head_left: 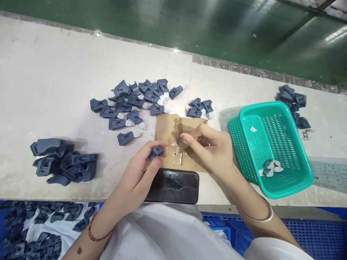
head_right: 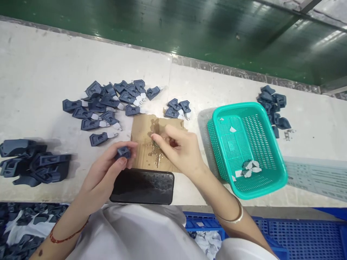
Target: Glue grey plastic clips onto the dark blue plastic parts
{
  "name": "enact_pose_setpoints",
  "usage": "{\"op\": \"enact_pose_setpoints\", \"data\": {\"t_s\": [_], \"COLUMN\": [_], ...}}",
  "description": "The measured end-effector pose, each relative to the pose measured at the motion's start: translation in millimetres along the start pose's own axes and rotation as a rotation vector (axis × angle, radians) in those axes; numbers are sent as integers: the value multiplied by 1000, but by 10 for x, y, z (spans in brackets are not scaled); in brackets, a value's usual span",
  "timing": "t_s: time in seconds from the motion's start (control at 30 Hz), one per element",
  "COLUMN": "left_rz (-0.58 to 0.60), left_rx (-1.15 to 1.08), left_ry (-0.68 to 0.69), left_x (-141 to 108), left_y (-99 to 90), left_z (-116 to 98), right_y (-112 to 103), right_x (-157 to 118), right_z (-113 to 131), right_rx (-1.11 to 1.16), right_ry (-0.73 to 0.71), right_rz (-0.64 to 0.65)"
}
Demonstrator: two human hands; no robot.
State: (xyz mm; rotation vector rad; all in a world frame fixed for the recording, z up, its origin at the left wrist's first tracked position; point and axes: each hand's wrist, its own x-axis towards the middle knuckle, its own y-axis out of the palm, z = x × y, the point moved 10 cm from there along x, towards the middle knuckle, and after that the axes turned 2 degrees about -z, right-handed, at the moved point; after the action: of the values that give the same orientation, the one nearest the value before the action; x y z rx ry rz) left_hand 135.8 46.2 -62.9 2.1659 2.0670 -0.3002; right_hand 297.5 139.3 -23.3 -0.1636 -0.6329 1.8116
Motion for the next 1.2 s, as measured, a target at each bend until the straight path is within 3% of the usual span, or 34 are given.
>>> {"op": "enact_pose_setpoints", "data": {"t_s": [0.17, 0.33, 0.47, 0.9, 1.2], "left_rz": [57, 131, 144, 190, 170], "left_rx": [153, 233, 256, 331, 383], "left_ry": [84, 150, 227, 271, 254], "left_x": [82, 128, 132, 124, 131], "left_y": [29, 116, 152, 246, 247], "left_z": [-70, -132, -216, -189, -140], "right_y": [-46, 43, 85, 220, 315], "right_x": [17, 40, 28, -14, -42], "right_z": [-151, -107, -26, 128, 87], "right_rx": [366, 489, 503, 432, 344], "right_ry": [225, 250, 185, 24, 88], "right_rz": [-106, -67, -51, 28, 90]}}
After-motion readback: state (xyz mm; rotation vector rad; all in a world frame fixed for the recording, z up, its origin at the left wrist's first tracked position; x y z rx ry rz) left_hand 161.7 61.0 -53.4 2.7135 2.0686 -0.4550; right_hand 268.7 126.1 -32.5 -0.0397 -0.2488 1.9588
